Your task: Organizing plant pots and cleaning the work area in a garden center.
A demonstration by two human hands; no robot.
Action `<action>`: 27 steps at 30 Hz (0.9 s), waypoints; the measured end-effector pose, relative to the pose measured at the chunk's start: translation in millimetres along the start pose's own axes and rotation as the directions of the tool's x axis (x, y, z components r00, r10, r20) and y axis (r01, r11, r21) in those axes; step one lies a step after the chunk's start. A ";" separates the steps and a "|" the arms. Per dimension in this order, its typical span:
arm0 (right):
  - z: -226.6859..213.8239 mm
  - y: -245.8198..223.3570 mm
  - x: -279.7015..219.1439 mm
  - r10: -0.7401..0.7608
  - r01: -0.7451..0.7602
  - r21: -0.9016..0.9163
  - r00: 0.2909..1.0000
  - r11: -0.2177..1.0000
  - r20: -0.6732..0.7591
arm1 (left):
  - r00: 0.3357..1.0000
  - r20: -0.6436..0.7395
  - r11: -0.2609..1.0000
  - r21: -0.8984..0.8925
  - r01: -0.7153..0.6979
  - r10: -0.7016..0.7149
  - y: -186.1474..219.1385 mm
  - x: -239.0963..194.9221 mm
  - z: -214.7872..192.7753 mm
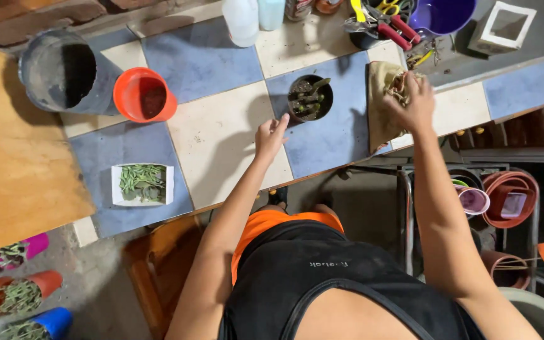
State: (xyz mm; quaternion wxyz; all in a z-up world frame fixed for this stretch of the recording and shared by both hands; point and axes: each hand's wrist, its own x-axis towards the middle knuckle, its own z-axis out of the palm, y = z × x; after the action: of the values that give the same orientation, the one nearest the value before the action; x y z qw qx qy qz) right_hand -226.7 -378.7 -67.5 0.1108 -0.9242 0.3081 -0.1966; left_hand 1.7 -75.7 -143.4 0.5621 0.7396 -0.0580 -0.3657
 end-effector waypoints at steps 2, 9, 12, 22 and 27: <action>5.7 -32.8 -3.2 0.108 -0.091 -0.095 0.976 0.991 0.191 | 1.000 -0.007 1.000 0.001 0.024 -0.024 8.6 13.4 9.9; 65.0 48.7 7.8 -0.063 0.066 -0.267 0.998 0.961 0.019 | 0.997 -0.060 0.988 0.152 -0.039 0.049 47.8 24.9 14.4; 52.0 109.6 -1.3 0.322 -0.299 -0.292 0.946 0.909 0.033 | 0.999 -0.046 0.978 0.207 -0.020 0.030 35.8 38.2 16.7; 77.3 -5.6 -24.6 0.227 -0.229 -0.120 0.973 0.966 -0.025 | 0.985 -0.167 0.922 -0.385 -0.026 -0.042 19.6 -12.4 -44.6; 79.1 -236.7 -53.7 -0.043 0.019 0.250 0.995 0.968 0.093 | 0.922 -0.388 0.924 -0.354 -0.143 -0.006 103.4 -143.1 -156.9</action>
State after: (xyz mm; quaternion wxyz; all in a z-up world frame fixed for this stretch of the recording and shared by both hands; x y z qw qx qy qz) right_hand -107.4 -153.2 -77.2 0.2377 -0.9162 0.2606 -0.1902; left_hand 26.6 81.9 30.9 0.7061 0.6727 0.0970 -0.1987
